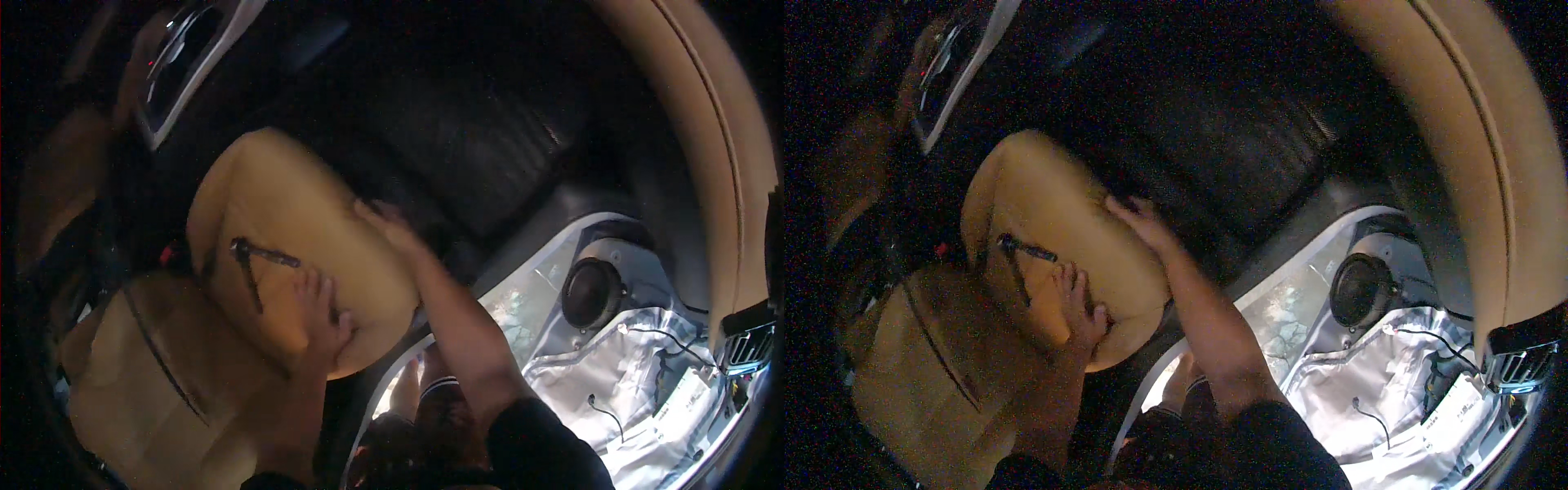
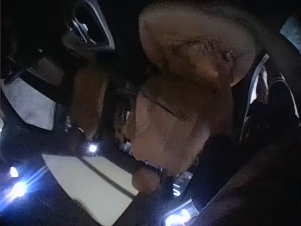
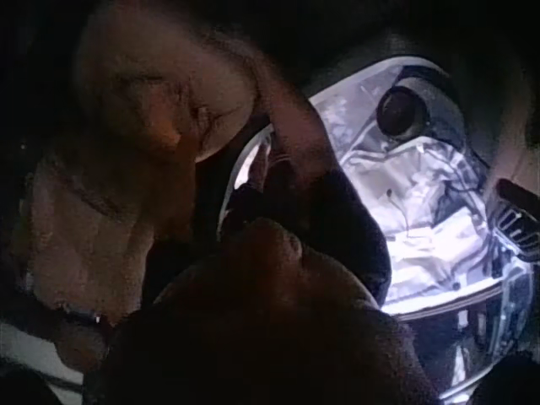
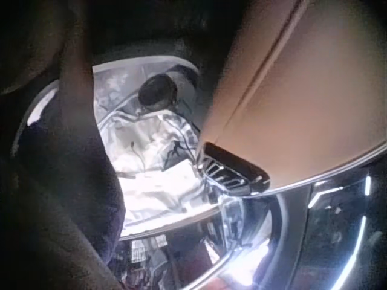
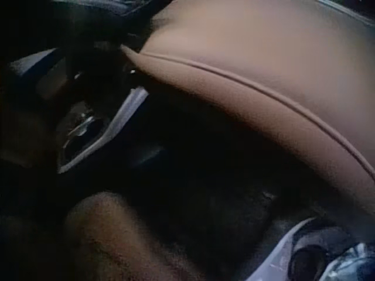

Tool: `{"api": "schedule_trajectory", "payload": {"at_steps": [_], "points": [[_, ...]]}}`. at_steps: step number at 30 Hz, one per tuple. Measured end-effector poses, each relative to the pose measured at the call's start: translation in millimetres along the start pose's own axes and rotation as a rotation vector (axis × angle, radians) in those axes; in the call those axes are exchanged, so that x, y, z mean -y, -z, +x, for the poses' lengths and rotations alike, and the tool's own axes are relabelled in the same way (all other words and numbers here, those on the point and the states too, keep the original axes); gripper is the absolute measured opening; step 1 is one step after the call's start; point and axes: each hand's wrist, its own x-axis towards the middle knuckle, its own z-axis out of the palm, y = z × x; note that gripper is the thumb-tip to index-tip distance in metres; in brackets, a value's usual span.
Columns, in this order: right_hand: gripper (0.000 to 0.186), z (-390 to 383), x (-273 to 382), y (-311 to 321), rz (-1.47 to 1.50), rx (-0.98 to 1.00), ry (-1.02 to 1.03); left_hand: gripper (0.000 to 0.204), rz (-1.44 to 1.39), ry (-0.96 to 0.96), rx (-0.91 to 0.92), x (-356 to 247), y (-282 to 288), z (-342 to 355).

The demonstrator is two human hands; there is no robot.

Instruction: The person manipulates the interior door panel of a car and handles small electronic components and wiring inside the door frame.

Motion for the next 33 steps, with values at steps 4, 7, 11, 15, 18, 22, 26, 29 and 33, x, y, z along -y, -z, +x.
{"api": "schedule_trajectory", "payload": {"at_steps": [4, 7, 11, 15, 18, 22, 26, 29, 33], "points": [[0.105, -2.4, 6.5, 22.1, -0.037, 0.057, 0.01, 0.062, 0.05, -0.035, -0.017, 1.1, 4.8, 6.6], [0.092, -7.4, -6.2, 31.4, -0.051, 0.098, 0.04, 0.053, 0.055, -0.011, -0.103, -11.5, 4.8, 19.3], [0.062, -34.2, -71.1, 70.9, -1.048, -0.649, 0.146, 0.031, -0.057, -0.195, 0.045, -34.0, 1.3, 91.7], [0.068, -44.1, -113.0, 101.7, -1.266, -0.715, 0.097, 0.022, -0.09, -0.335, -0.115, -44.1, -19.9, 132.2], [0.064, -32.9, -123.3, 101.5, -1.111, -0.692, 0.202, 0.022, -0.122, -0.363, -0.115, -38.2, -27.1, 134.1], [0.049, -31.9, -122.9, 110.9, -0.995, -0.704, 0.26, 0.021, -0.046, -0.346, -0.102, -38.7, -25.7, 135.7], [0.028, -27.6, -133.0, 150.7, -0.926, -0.716, 0.381, 0.021, -0.026, -0.355, -0.096, -37.5, -33.0, 132.8], [0.018, -24.3, -130.9, 153.3, -0.891, -0.811, 0.387, 0.021, -0.058, -0.346, -0.142, -39.2, -34.6, 132.7], [0.02, -30.5, -126.8, 140.7, -0.507, -0.879, 0.38, 0.023, -0.012, -0.359, -0.168, -37.1, -31.1, 134.9]]}}
